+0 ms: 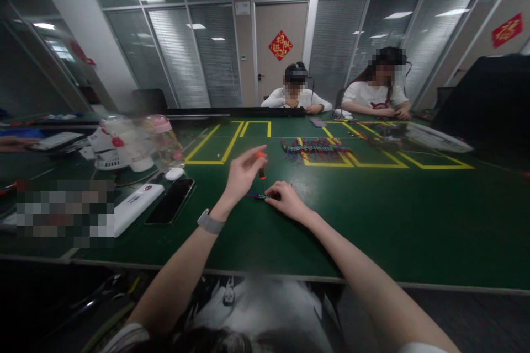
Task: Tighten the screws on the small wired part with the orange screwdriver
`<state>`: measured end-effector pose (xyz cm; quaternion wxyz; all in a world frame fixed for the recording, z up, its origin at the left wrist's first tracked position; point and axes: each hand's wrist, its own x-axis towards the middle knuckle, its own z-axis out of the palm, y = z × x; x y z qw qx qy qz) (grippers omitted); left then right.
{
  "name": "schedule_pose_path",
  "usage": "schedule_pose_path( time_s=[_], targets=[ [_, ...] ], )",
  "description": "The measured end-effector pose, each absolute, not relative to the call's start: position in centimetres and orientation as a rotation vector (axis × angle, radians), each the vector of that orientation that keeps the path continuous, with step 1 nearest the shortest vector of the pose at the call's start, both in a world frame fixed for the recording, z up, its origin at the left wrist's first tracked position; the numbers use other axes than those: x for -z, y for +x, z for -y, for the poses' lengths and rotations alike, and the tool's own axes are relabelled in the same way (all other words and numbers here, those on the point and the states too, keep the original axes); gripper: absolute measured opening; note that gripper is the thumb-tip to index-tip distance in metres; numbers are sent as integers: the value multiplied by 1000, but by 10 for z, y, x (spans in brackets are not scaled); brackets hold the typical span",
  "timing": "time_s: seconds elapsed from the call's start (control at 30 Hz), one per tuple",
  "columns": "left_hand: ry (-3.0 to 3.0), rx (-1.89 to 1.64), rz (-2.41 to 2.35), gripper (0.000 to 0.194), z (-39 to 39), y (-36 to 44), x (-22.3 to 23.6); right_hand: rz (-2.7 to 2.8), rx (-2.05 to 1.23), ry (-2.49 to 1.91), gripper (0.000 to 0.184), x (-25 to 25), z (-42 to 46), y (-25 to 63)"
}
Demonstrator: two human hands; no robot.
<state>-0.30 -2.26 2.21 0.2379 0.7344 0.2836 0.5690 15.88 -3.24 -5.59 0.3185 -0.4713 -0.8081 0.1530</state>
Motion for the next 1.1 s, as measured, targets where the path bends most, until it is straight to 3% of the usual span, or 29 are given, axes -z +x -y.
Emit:
schedule_pose_path(
  time_s=[0.13,0.33,0.5,0.67,0.83,1.0,1.1],
  targets=[
    [2021,-1737,-1172,25,19,-7,-20,2132,-412,-1243,11,57,32,158],
    [1820,-1616,-867,28,11,-7,-19,2130,-378,-1241,12,59,33,159],
    [2031,-1751,-1054,23,19,-7,-23,2121,-389,-1232,12,60,33,159],
    [1964,-1584,-739,29,22,-3,-22,2123,-383,-1225,12,59,34,158],
    [2096,-1778,-1099,25,21,-5,-21,2119,-372,-1233,15,58,35,158],
    [2054,-1578,-778,32,21,-2,-20,2104,-363,-1224,11,58,35,158],
    [2102,-1660,-943,24,24,-2,-20,2107,-376,-1214,8,58,35,158]
  ],
)
